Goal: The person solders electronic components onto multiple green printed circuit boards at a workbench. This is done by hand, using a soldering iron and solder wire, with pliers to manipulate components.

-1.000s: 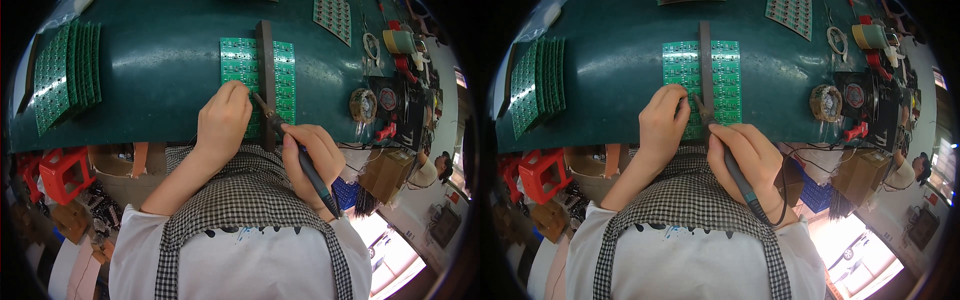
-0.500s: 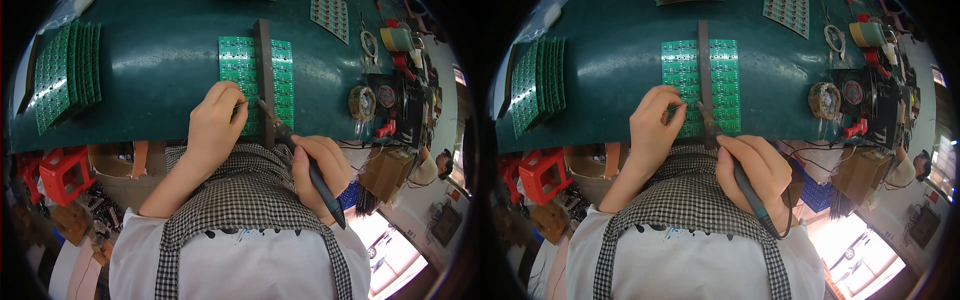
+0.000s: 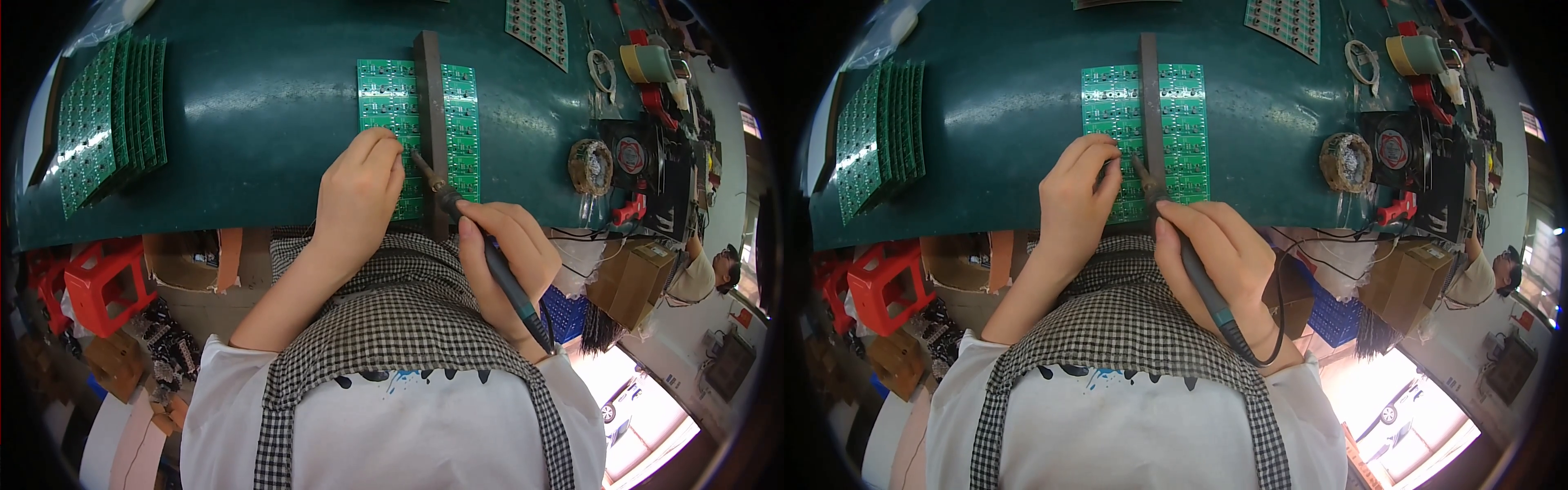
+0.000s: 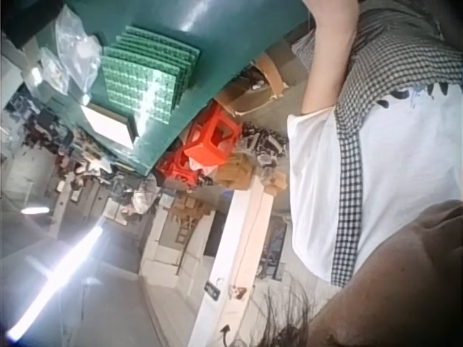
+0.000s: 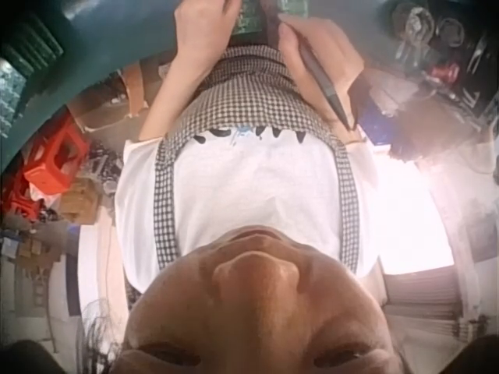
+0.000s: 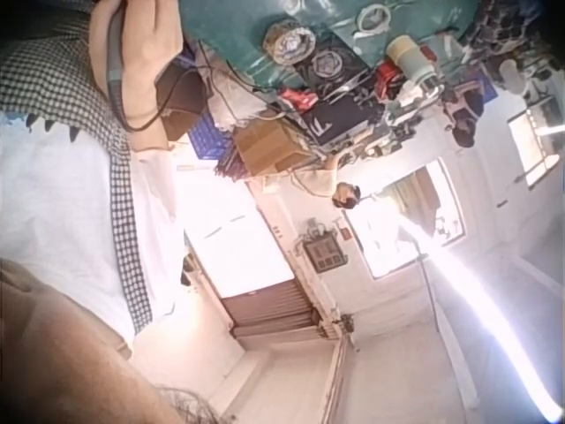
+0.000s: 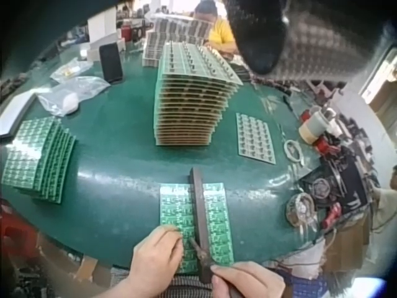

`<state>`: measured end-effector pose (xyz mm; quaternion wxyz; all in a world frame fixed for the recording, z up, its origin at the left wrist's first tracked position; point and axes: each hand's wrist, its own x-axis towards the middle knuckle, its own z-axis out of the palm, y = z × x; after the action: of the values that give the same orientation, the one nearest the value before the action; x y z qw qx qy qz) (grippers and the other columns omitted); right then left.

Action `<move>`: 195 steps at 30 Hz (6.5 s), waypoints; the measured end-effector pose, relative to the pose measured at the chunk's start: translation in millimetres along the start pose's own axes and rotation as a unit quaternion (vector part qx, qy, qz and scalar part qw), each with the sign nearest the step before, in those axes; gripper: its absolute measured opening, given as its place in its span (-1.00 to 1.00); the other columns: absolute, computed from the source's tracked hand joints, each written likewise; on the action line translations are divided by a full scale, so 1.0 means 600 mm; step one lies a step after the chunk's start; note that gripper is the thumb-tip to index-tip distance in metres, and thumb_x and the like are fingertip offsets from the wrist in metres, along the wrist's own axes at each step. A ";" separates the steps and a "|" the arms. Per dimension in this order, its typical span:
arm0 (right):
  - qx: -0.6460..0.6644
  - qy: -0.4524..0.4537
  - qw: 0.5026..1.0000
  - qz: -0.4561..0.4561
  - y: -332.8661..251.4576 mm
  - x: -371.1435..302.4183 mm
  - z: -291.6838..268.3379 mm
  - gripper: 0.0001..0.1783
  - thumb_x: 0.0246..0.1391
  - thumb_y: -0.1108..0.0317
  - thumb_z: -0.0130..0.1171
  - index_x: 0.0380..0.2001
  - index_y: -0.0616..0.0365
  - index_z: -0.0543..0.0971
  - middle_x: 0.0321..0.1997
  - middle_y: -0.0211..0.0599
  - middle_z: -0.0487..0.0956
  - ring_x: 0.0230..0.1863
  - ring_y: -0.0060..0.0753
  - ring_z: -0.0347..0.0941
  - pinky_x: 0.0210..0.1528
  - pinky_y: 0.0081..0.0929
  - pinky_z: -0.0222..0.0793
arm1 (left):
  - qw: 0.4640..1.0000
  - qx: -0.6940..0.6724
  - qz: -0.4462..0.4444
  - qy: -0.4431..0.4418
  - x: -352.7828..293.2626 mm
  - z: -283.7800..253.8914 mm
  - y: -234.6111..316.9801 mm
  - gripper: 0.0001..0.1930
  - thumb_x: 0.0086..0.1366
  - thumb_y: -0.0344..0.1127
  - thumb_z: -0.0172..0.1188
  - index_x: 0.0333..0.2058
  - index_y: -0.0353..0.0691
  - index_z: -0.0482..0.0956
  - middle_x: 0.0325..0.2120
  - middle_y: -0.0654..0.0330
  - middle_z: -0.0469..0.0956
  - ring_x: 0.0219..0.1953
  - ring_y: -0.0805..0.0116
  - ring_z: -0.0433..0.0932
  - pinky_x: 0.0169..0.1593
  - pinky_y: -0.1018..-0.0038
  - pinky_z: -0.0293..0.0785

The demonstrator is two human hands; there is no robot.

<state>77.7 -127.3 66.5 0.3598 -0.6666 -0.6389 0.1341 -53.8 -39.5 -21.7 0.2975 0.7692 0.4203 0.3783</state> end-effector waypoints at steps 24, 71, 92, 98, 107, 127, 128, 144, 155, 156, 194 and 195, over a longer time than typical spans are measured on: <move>-0.030 0.083 0.995 -0.049 0.007 -0.042 -0.056 -0.78 -0.16 0.65 0.19 -0.33 0.31 0.60 -0.45 -0.16 0.58 -0.47 -0.20 0.55 -0.42 -0.50 0.47 | 0.996 -0.050 -0.047 -0.051 -0.023 -0.034 0.037 -0.90 0.07 -0.54 0.19 -0.40 -0.30 0.48 -0.31 0.10 0.53 -0.32 0.10 0.55 -0.26 0.33 0.50; -0.014 0.011 0.999 -0.039 0.005 -0.030 0.002 -0.75 -0.19 0.63 0.25 -0.32 0.26 0.61 -0.41 -0.21 0.56 -0.47 -0.33 0.54 -0.43 -0.54 0.45 | 1.000 0.028 -0.008 0.006 -0.035 0.006 0.010 -0.91 0.10 -0.48 0.16 -0.38 -0.26 0.46 -0.41 0.14 0.53 -0.42 0.15 0.56 -0.39 0.32 0.51; -0.025 0.001 0.999 -0.045 -0.005 -0.039 -0.009 -0.75 -0.18 0.64 0.23 -0.32 0.29 0.60 -0.42 -0.18 0.56 -0.46 -0.32 0.54 -0.43 -0.53 0.45 | 0.998 -0.028 -0.049 -0.033 -0.033 -0.009 0.014 -0.93 0.14 -0.48 0.16 -0.38 -0.30 0.50 -0.31 0.16 0.56 -0.32 0.14 0.57 -0.26 0.32 0.51; -0.008 0.001 0.999 -0.034 -0.002 -0.038 -0.001 -0.75 -0.17 0.63 0.24 -0.31 0.29 0.60 -0.41 -0.19 0.56 -0.45 -0.31 0.55 -0.42 -0.53 0.46 | 1.000 -0.006 -0.010 -0.010 -0.036 -0.002 0.009 -0.91 0.14 -0.49 0.15 -0.34 -0.32 0.52 -0.30 0.13 0.54 -0.32 0.14 0.57 -0.25 0.32 0.52; -0.003 -0.002 1.000 -0.029 -0.002 -0.043 -0.010 -0.75 -0.19 0.63 0.25 -0.32 0.29 0.61 -0.42 -0.19 0.57 -0.46 -0.32 0.55 -0.43 -0.55 0.46 | 0.996 -0.048 -0.056 -0.057 -0.033 -0.021 0.017 -0.92 0.11 -0.50 0.17 -0.39 -0.32 0.49 -0.30 0.12 0.53 -0.34 0.14 0.56 -0.26 0.34 0.51; -0.014 -0.006 0.999 -0.033 -0.009 -0.051 -0.010 -0.75 -0.19 0.64 0.25 -0.33 0.29 0.61 -0.43 -0.18 0.56 -0.47 -0.30 0.55 -0.45 -0.54 0.44 | 0.997 0.038 -0.038 -0.048 -0.054 -0.015 0.028 -0.90 0.12 -0.50 0.19 -0.34 -0.30 0.54 -0.28 0.15 0.58 -0.32 0.16 0.59 -0.28 0.38 0.52; -0.014 -0.005 0.999 -0.033 -0.009 -0.051 -0.010 -0.75 -0.19 0.64 0.25 -0.33 0.29 0.61 -0.43 -0.18 0.56 -0.47 -0.30 0.55 -0.45 -0.54 0.44 | 0.998 0.038 -0.036 -0.046 -0.054 -0.014 0.028 -0.90 0.13 -0.49 0.19 -0.34 -0.30 0.55 -0.28 0.16 0.58 -0.33 0.17 0.59 -0.29 0.38 0.51; -0.039 -0.028 0.998 -0.028 -0.024 -0.066 -0.030 -0.75 -0.22 0.64 0.23 -0.35 0.27 0.61 -0.45 -0.19 0.57 -0.49 -0.32 0.55 -0.47 -0.55 0.46 | 0.998 0.006 -0.026 -0.063 -0.063 -0.033 0.033 -0.89 0.12 -0.48 0.22 -0.35 -0.29 0.53 -0.26 0.11 0.58 -0.25 0.15 0.59 -0.22 0.38 0.52; -0.012 -0.009 0.999 -0.035 -0.016 -0.062 -0.015 -0.76 -0.17 0.65 0.24 -0.32 0.30 0.60 -0.43 -0.16 0.57 -0.47 -0.30 0.56 -0.44 -0.54 0.46 | 0.998 -0.007 -0.026 -0.052 -0.072 -0.011 0.027 -0.87 0.13 -0.55 0.15 -0.31 -0.32 0.48 -0.34 0.09 0.55 -0.37 0.11 0.57 -0.32 0.35 0.51; -0.010 -0.008 0.999 -0.033 -0.016 -0.062 -0.014 -0.76 -0.17 0.65 0.24 -0.32 0.30 0.60 -0.42 -0.16 0.57 -0.46 -0.30 0.56 -0.43 -0.54 0.46 | 0.998 -0.007 -0.027 -0.052 -0.072 -0.011 0.027 -0.87 0.13 -0.55 0.15 -0.31 -0.32 0.48 -0.34 0.09 0.55 -0.37 0.11 0.57 -0.32 0.35 0.51; 0.006 -0.001 0.999 -0.034 -0.017 -0.083 -0.018 -0.75 -0.20 0.65 0.24 -0.32 0.31 0.60 -0.43 -0.15 0.56 -0.47 -0.27 0.54 -0.44 -0.53 0.45 | 0.998 0.052 0.029 -0.029 -0.085 -0.006 0.030 -0.92 0.11 -0.51 0.16 -0.38 -0.32 0.50 -0.33 0.16 0.51 -0.40 0.20 0.58 -0.39 0.41 0.55; 0.009 -0.009 0.999 -0.031 -0.018 -0.084 -0.020 -0.75 -0.20 0.65 0.23 -0.33 0.31 0.60 -0.43 -0.15 0.56 -0.47 -0.27 0.54 -0.44 -0.53 0.45 | 0.998 0.053 0.029 -0.029 -0.086 -0.007 0.031 -0.92 0.11 -0.51 0.16 -0.38 -0.32 0.50 -0.33 0.16 0.51 -0.40 0.20 0.58 -0.39 0.41 0.55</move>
<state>70.1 -179.9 67.9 0.3644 -0.6415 -0.6614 0.1347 -68.3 -92.3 -22.1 0.2578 0.8062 0.4085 0.3416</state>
